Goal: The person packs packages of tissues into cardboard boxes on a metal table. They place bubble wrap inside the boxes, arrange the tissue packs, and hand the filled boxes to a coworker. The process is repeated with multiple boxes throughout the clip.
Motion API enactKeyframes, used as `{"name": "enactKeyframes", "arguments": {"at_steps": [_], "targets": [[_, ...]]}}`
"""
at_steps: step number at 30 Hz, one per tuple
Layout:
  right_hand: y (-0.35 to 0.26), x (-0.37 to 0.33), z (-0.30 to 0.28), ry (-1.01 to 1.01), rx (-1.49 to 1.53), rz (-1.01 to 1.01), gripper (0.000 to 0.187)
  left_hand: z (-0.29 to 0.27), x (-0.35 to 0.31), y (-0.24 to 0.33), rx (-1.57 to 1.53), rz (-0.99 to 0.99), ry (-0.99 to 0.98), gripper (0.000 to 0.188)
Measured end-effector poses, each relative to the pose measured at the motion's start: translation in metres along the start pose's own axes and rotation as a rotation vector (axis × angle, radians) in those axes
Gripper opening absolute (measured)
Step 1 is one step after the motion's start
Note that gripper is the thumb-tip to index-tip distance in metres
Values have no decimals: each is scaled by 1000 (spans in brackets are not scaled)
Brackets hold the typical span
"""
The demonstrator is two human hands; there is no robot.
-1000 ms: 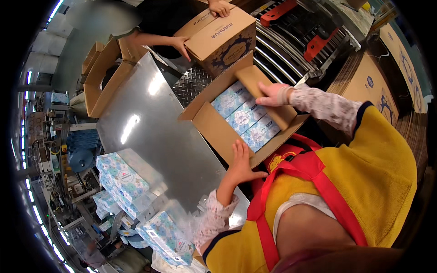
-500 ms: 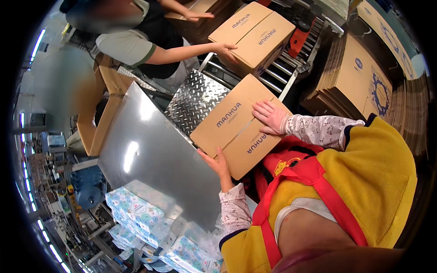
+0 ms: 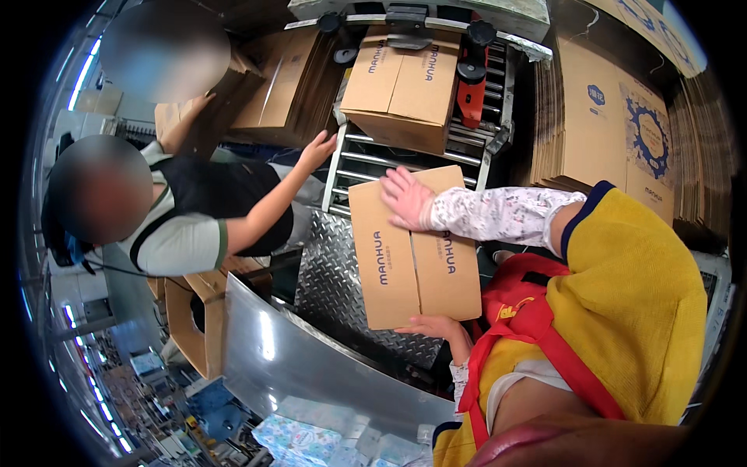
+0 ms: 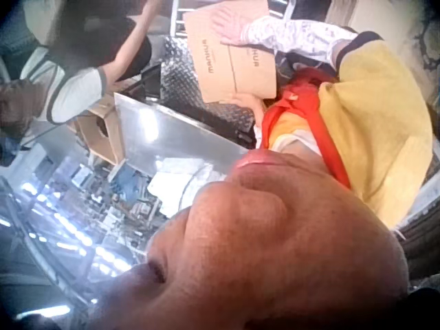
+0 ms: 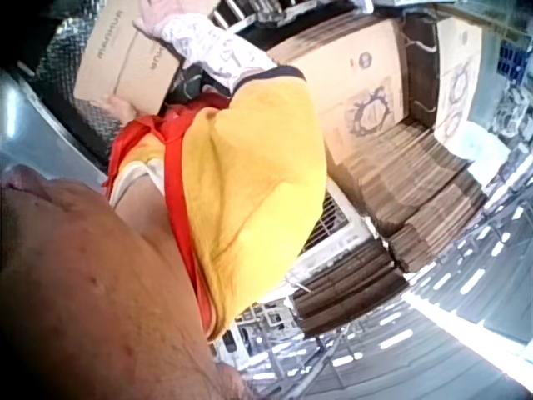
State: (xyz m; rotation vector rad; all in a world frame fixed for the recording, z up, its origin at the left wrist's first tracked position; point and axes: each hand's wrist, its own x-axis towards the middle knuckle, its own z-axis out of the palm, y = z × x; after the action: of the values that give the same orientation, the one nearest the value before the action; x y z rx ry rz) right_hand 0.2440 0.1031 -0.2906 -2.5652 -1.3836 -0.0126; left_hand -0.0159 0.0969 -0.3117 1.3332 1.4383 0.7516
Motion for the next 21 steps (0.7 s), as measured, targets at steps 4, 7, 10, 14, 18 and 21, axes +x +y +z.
{"name": "enactKeyframes", "arguments": {"at_steps": [4, 7, 10, 14, 18, 21], "targets": [[38, -24, 21, -3, 116, -127, 71, 49, 21, 8, 99, 36, -43, 66], [49, 8, 24, 29, 136, -126, 72, 63, 46, 21, 99, 69, -74, 65], [72, 33, 20, 55, 127, -121, 70, 89, 53, 41, 68, 58, -125, 65], [75, 49, 21, -10, 151, -149, 70, 96, 49, 44, 141, 96, -105, 66], [77, 55, 24, -35, 183, -148, 70, 101, 51, 41, 130, 150, -83, 66], [84, 60, 23, -4, 210, -151, 66, 105, 59, 28, 249, 232, -82, 68]]}}
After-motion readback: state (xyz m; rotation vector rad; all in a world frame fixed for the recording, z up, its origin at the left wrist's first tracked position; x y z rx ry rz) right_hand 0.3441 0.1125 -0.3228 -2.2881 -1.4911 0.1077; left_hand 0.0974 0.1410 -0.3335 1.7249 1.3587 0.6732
